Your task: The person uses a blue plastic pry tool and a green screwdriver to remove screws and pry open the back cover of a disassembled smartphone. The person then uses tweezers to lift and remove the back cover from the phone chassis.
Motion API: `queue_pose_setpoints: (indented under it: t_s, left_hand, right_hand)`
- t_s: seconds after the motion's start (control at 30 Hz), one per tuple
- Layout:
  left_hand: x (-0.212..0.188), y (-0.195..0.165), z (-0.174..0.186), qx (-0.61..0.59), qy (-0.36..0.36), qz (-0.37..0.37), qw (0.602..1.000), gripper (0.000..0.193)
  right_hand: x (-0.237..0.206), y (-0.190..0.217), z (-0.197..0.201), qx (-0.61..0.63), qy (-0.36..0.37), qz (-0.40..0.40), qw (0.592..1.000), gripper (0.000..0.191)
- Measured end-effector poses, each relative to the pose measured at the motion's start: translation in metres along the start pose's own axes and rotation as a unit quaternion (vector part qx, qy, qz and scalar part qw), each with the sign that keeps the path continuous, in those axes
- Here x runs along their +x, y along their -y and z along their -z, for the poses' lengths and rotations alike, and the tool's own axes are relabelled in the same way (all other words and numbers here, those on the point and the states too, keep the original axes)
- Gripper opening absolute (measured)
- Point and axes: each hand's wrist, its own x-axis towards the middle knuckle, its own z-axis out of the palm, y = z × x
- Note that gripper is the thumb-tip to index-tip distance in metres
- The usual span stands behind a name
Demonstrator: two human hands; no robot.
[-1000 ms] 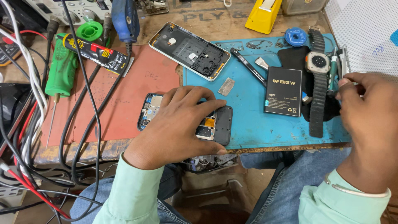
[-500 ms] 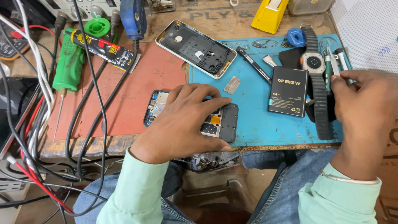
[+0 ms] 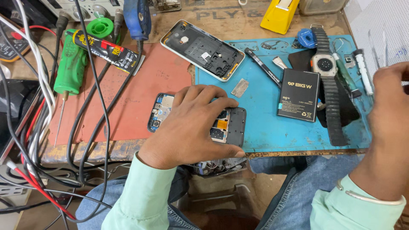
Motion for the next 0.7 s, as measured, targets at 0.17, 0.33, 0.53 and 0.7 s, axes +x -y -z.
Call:
queue_pose_setpoints:
  t_s: [0.17, 0.33, 0.53, 0.7]
  left_hand:
    - [0.002, -0.001, -0.007, 0.014, -0.021, 0.012, 1.0, 0.082]
    - [0.003, 0.0, -0.008, 0.031, -0.031, 0.002, 0.999, 0.082]
    - [0.003, -0.005, -0.006, 0.033, -0.035, 0.006, 0.999, 0.075]
    - [0.002, -0.008, 0.0, 0.018, -0.006, 0.013, 1.0, 0.068]
  right_hand:
    - [-0.006, 0.009, 0.015, 0.193, 0.088, 0.031, 0.977, 0.015]
    - [-0.017, 0.054, 0.025, 0.278, 0.154, 0.021, 0.948, 0.022]
    - [-0.043, 0.115, 0.011, 0.204, 0.311, -0.012, 0.928, 0.025]
    - [-0.054, 0.117, -0.005, 0.078, 0.391, -0.04, 0.916, 0.023]
